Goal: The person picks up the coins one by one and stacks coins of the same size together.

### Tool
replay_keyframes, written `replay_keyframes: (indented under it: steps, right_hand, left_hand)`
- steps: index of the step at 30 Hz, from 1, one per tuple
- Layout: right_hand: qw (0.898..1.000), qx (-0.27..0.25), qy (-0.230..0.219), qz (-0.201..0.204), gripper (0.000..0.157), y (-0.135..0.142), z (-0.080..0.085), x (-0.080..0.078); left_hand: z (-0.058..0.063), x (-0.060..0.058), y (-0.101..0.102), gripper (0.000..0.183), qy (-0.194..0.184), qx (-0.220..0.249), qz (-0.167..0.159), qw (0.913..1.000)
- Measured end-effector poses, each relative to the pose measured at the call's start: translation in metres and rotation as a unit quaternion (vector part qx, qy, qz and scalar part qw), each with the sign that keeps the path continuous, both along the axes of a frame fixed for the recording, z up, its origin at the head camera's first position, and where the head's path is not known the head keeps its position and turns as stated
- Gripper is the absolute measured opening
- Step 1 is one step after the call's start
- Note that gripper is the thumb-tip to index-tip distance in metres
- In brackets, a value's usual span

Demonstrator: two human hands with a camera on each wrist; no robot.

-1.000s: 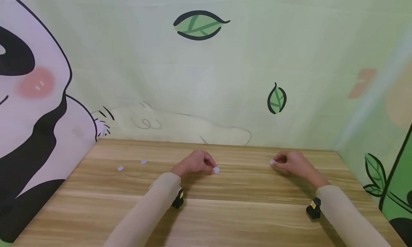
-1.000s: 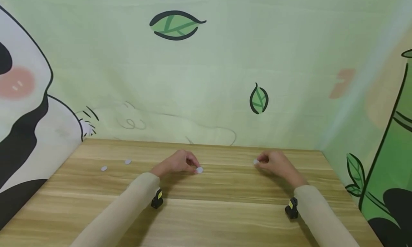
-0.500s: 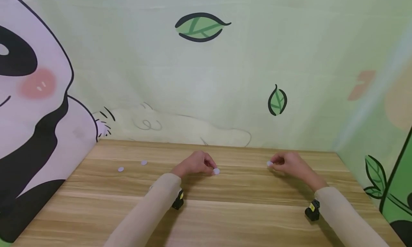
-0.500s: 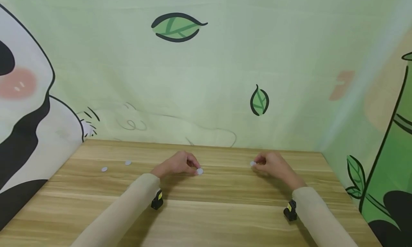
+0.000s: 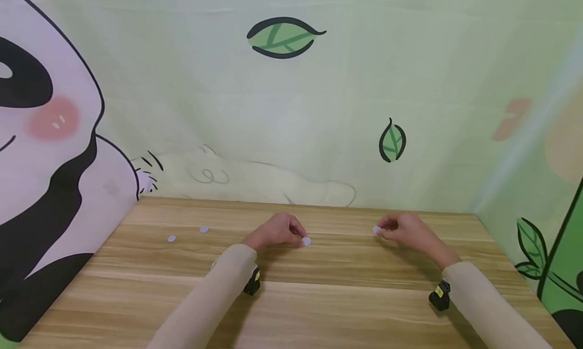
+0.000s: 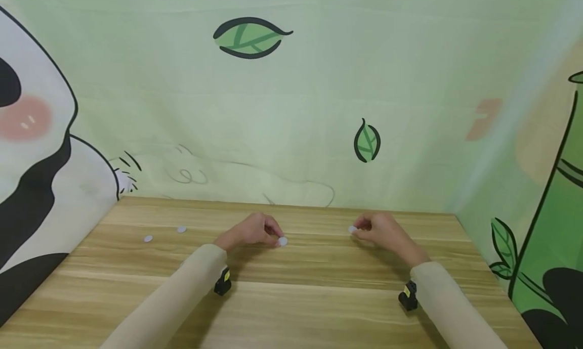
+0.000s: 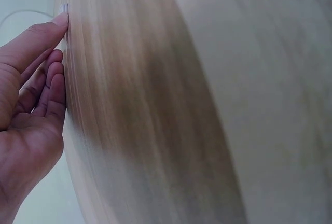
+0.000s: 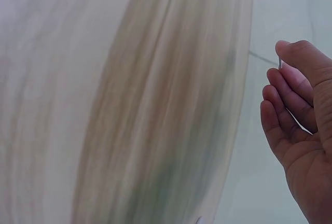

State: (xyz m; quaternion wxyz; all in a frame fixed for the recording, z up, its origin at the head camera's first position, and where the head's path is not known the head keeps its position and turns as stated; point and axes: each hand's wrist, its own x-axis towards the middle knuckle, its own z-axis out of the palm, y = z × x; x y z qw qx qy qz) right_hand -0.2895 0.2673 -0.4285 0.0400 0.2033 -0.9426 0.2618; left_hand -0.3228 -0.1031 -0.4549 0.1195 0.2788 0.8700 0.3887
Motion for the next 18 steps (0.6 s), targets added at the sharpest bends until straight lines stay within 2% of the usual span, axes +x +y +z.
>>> replay_keyframes:
  steps: [8,18]
  right_hand:
    - [1.000,0.013,-0.014,0.004,0.018,-0.007,0.004,-0.002]
    - [1.000,0.008,-0.005,0.015,0.018,-0.015,0.005,0.002]
  left_hand:
    - [-0.002,-0.001,-0.001,0.014,0.004,-0.002,0.001,1.0000]
    - [0.000,0.000,0.001,0.014,0.001,-0.004,0.005,1.0000]
